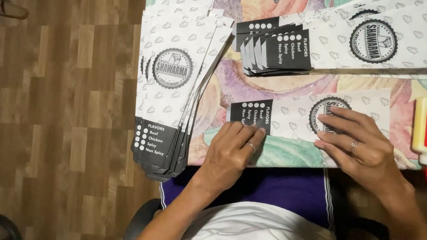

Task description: Applying glue to the edges of paper bags and folding them to complete the assembly.

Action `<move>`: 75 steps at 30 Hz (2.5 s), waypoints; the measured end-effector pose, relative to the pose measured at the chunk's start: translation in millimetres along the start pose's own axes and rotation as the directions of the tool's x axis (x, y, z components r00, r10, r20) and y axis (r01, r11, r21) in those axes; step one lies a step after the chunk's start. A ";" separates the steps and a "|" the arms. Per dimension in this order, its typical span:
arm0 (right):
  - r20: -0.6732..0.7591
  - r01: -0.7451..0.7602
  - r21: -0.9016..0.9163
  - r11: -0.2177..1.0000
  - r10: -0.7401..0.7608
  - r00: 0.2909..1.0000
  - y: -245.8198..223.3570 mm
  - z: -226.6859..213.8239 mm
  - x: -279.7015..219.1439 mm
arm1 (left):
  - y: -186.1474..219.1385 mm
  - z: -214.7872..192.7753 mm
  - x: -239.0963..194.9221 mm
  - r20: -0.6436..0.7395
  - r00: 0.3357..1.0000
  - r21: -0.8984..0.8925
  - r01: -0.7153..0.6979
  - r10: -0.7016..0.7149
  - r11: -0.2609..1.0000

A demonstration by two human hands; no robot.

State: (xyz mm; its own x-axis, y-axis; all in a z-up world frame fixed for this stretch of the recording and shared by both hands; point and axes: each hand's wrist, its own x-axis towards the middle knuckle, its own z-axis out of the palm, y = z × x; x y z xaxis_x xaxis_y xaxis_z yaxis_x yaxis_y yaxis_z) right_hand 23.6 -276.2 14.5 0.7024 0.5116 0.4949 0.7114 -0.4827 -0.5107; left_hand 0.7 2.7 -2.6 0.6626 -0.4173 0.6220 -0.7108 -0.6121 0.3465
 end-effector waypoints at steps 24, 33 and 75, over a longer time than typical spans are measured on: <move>0.246 -0.231 -0.123 0.965 0.255 0.935 19.5 -4.1 -3.6 | 29.4 91.0 22.7 0.046 0.946 0.153 0.312 -0.322 0.938; 0.250 -0.239 -0.140 0.961 0.268 0.930 14.9 -6.6 -0.2 | 29.7 91.3 17.5 -0.029 0.949 0.136 0.314 -0.313 0.940; 0.220 -0.195 -0.185 0.963 0.234 0.947 23.7 -4.0 -8.3 | 14.3 30.3 34.3 0.153 0.968 0.144 0.178 -0.200 0.973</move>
State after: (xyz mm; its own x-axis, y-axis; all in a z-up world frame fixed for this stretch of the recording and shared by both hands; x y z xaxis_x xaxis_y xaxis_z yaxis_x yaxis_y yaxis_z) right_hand 34.7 -294.7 1.0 0.8267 0.5281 0.1941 0.5524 -0.6963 -0.4582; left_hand 20.4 -40.7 2.4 0.8194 -0.3844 0.4252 -0.5398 -0.7669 0.3471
